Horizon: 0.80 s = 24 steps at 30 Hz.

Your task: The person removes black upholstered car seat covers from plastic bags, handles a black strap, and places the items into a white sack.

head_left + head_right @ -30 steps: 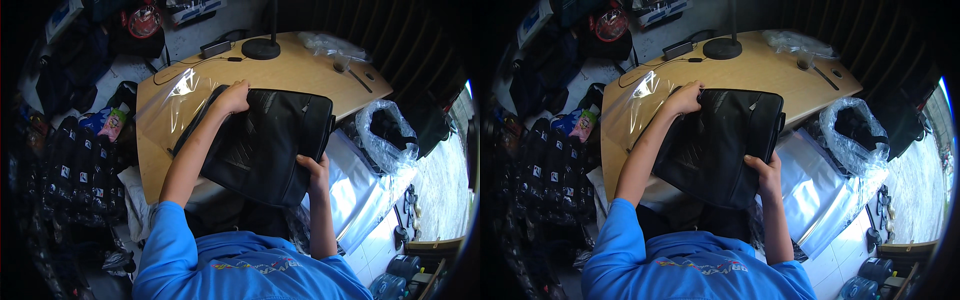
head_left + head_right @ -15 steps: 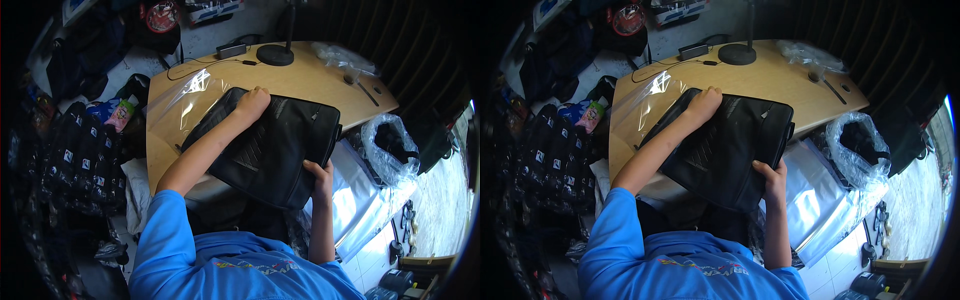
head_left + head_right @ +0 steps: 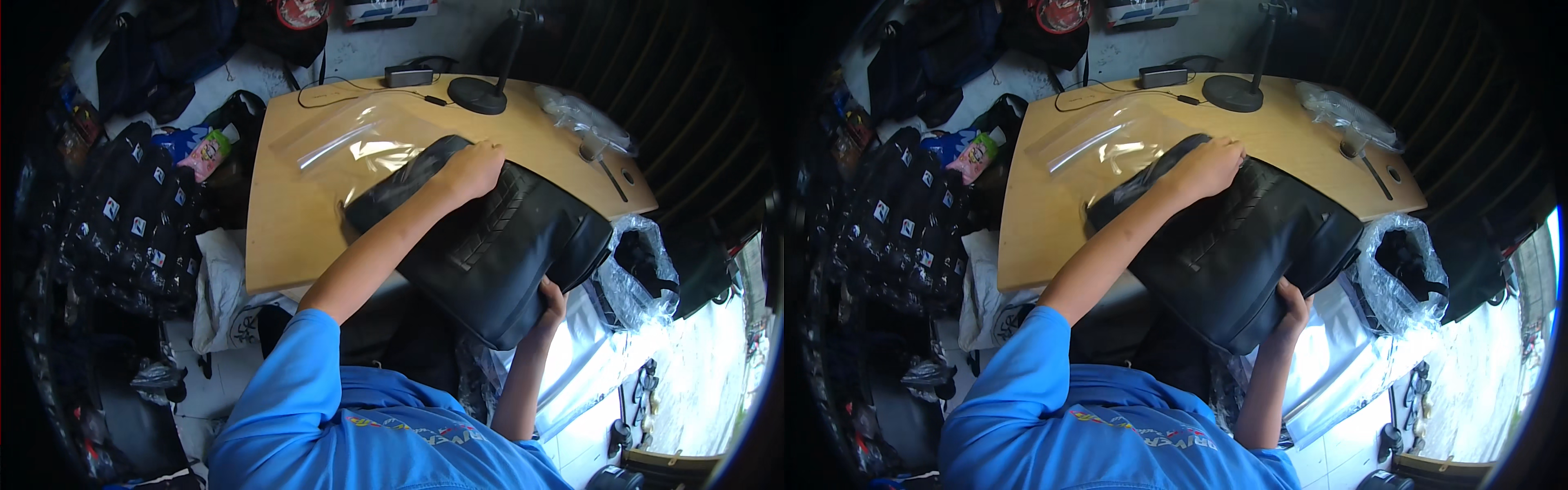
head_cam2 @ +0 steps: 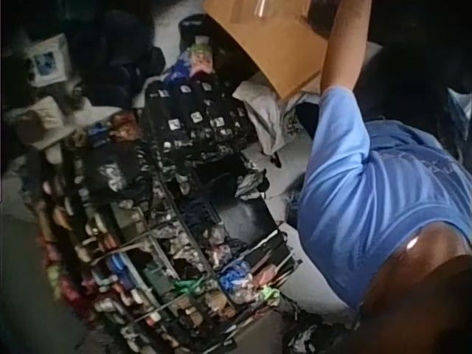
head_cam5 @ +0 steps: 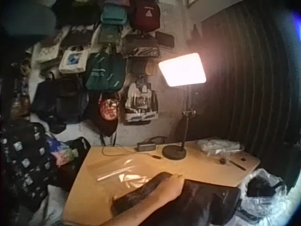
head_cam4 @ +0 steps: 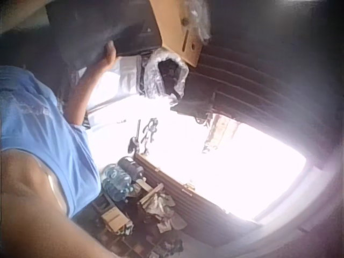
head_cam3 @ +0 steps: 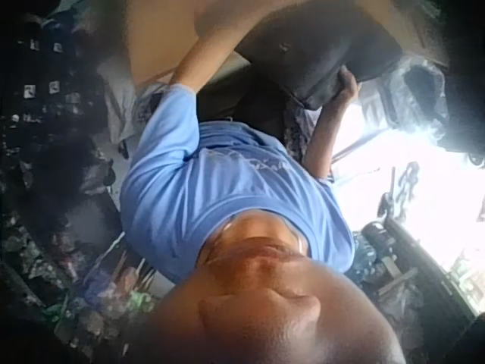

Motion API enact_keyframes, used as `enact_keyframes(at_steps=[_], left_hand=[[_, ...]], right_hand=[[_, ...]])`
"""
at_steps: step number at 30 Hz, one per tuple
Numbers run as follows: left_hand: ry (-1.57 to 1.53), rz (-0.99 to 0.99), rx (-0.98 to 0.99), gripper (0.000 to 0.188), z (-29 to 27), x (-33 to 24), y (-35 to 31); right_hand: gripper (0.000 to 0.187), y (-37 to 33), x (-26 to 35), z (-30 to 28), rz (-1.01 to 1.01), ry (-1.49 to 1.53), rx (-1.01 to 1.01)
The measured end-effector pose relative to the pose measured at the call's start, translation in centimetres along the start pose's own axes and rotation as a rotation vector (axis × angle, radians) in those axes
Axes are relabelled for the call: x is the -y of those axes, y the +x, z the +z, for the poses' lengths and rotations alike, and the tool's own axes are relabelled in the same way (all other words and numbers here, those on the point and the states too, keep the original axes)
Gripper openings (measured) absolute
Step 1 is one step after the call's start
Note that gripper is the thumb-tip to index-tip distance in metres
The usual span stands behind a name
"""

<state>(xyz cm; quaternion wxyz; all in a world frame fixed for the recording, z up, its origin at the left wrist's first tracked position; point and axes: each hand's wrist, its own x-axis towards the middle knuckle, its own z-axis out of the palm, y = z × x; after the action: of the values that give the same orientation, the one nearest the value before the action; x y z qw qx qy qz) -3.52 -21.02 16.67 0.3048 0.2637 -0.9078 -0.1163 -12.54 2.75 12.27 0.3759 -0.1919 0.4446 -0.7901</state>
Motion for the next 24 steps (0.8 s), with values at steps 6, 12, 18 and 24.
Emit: enact_keyframes(at_steps=[6, 12, 18, 24], left_hand=[[-0.044, -0.509, -0.992, 0.035, -4.6, 2.1, -11.9], [-1.199, -1.015, -1.003, 0.081, -2.1, 3.4, -13.0], [-1.178, -0.914, -1.133, 0.041, 0.0, 0.8, -12.2], [-1.192, -0.845, -1.041, 0.039, -0.4, 0.5, -13.0]], right_hand=[[0.032, 0.1, -3.7, -4.3, 0.103, 0.23, -0.021], [0.031, -0.6, -4.3, -4.0, 0.143, 0.277, 0.065], [0.03, -1.3, -5.4, -2.1, 0.19, 0.386, -0.097], [0.036, -1.6, -3.8, -3.2, 0.173, 0.131, 0.055]])
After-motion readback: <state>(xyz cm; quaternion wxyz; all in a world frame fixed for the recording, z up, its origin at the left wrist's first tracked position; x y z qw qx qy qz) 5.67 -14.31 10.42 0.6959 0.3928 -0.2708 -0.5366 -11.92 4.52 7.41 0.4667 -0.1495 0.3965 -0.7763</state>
